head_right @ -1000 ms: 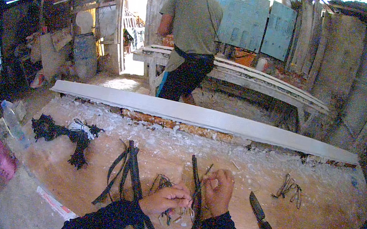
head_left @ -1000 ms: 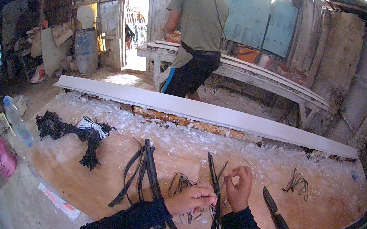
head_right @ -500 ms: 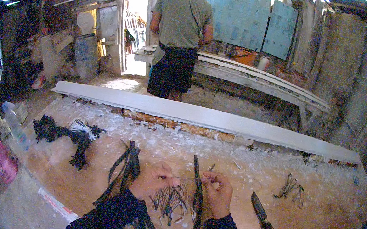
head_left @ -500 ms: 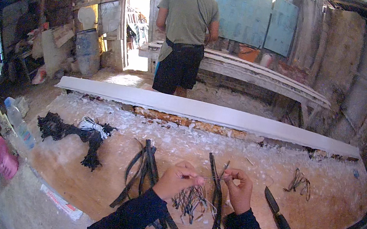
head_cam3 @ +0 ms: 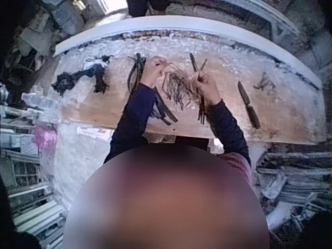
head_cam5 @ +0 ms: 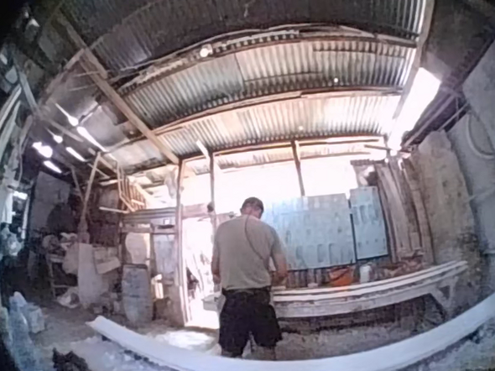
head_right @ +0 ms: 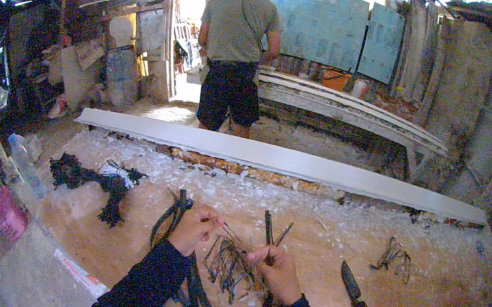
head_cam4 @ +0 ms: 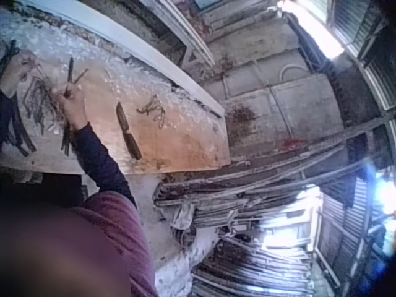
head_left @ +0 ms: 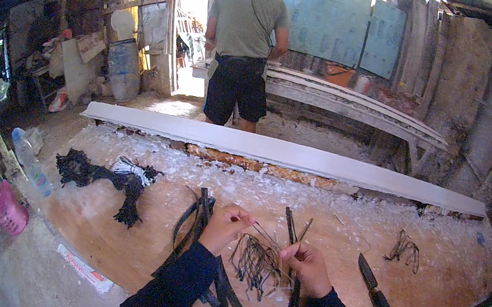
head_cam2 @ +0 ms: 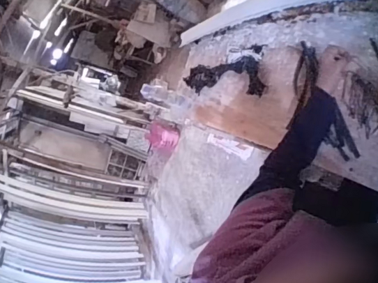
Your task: The person separates thin black strips from a larger piece by hand, pulling them apart and placing them on the table. A coworker in the background works on a long white board, but the camera wearer focuses on the black strips.
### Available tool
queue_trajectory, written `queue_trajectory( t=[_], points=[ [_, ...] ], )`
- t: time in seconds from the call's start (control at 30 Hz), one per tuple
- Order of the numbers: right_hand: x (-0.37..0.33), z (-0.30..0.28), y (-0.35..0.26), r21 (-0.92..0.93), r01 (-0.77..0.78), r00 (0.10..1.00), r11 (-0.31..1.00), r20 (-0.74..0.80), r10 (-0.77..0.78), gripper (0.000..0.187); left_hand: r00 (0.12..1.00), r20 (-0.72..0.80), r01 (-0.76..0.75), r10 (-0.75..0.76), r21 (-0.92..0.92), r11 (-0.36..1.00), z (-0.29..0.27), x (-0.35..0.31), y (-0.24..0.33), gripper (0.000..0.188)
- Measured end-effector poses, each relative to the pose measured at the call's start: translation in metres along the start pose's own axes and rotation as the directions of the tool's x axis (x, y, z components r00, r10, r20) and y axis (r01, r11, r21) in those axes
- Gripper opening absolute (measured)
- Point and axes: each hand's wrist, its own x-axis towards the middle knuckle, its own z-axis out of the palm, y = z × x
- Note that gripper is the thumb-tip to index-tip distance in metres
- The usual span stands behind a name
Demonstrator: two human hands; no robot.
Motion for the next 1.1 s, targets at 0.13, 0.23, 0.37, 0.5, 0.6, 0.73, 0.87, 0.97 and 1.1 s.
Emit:
queue_trajectory(
  t=[0.13, 0.23, 0.37, 0.5, 0.6, 0.73, 0.87, 0.97, 1.1],
  points=[
    [-0.004, 0.003, -0.003, -0.107, 0.047, 0.999, 0.993, 0.029, -0.044, 0.01, 0.997, -0.026, -0.077, 0.079, 0.081, 0.994, -0.001, 0.003, -0.009, 0.025],
    [-0.007, 0.009, -0.002, -0.249, 0.014, 0.999, 0.969, 0.033, -0.006, 0.009, 0.981, -0.051, -0.175, 0.188, 0.192, 0.966, 0.0, 0.009, -0.02, 0.025],
    [-0.01, 0.016, 0.0, -0.305, 0.055, 0.996, 0.951, 0.079, -0.033, 0.007, 0.951, -0.092, -0.233, 0.295, 0.412, 0.881, 0.005, 0.013, -0.027, 0.025],
    [-0.009, 0.015, 0.0, -0.186, -0.029, 0.995, 0.982, 0.092, 0.047, 0.007, 0.969, -0.051, -0.196, 0.242, 0.442, 0.876, 0.006, 0.012, -0.017, 0.025],
    [-0.007, 0.007, 0.0, -0.208, 0.021, 0.995, 0.978, 0.103, 0.0, 0.014, 0.999, 0.026, -0.035, 0.027, 0.396, 0.918, -0.004, 0.009, -0.007, 0.025],
    [0.007, -0.013, -0.003, -0.283, 0.069, 0.989, 0.957, -0.106, -0.103, 0.028, 0.995, 0.075, -0.093, 0.064, 0.497, 0.863, -0.02, 0.012, -0.008, 0.027],
    [0.014, -0.031, -0.01, -0.766, 0.022, 0.926, 0.643, -0.227, -0.302, 0.029, 0.981, 0.155, -0.186, 0.116, 0.594, 0.783, -0.028, 0.017, -0.023, 0.029],
    [0.011, -0.031, -0.012, -0.875, -0.103, 0.979, 0.473, -0.174, -0.108, 0.036, 0.975, 0.221, -0.147, 0.013, 0.602, 0.785, -0.028, 0.019, -0.032, 0.029],
    [0.005, -0.022, -0.005, -0.926, -0.076, 0.986, 0.37, -0.124, -0.107, 0.038, 0.977, 0.188, -0.185, 0.103, 0.5, 0.846, -0.017, 0.018, -0.037, 0.03]
  ],
)
